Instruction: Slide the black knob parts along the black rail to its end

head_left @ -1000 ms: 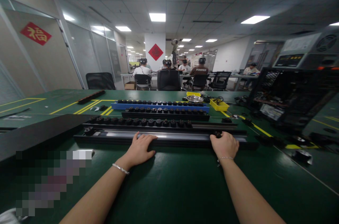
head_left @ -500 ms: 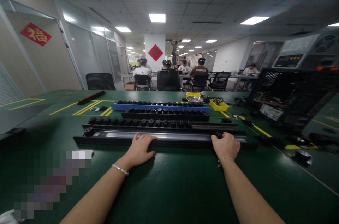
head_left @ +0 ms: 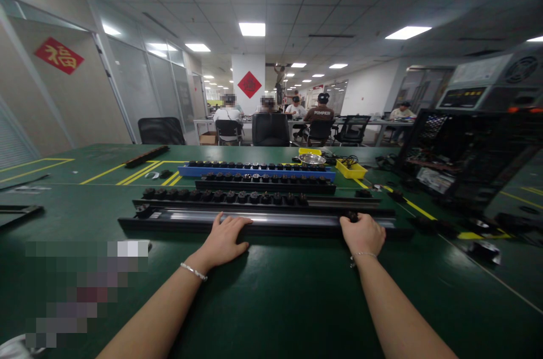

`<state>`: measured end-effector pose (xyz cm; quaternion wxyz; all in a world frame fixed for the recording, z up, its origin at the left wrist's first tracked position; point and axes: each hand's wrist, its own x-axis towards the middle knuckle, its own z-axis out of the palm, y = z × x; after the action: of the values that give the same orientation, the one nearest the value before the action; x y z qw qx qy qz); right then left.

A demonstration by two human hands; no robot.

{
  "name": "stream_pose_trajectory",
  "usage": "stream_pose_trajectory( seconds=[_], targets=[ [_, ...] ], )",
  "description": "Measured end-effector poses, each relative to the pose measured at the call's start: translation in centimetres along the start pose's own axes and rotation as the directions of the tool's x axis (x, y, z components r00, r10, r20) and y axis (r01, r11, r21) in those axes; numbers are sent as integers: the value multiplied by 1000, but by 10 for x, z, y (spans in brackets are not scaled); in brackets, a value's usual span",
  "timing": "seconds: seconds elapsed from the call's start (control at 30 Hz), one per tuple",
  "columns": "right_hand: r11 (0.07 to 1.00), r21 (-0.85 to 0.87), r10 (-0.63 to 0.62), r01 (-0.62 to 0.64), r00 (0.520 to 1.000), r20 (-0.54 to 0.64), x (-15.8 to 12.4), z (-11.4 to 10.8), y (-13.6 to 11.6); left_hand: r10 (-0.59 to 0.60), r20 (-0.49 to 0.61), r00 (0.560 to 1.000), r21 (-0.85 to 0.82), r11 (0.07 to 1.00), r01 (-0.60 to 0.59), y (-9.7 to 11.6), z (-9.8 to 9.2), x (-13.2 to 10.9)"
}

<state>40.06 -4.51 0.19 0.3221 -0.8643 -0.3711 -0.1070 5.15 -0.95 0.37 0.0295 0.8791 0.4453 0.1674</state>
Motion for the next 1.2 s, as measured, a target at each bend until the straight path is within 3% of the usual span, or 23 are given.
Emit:
stream_pose_trajectory(
  seconds=[0.53, 1.2],
  targets=[
    [992, -73, -102, 107, 993, 66, 7, 1, 13, 1, -3, 1000, 10, 1000, -1, -2, 2, 0],
    [998, -47, -25, 28, 999, 47, 13, -3, 21, -3, 5, 1000, -2, 1000, 3, -1, 1, 0]
  ],
)
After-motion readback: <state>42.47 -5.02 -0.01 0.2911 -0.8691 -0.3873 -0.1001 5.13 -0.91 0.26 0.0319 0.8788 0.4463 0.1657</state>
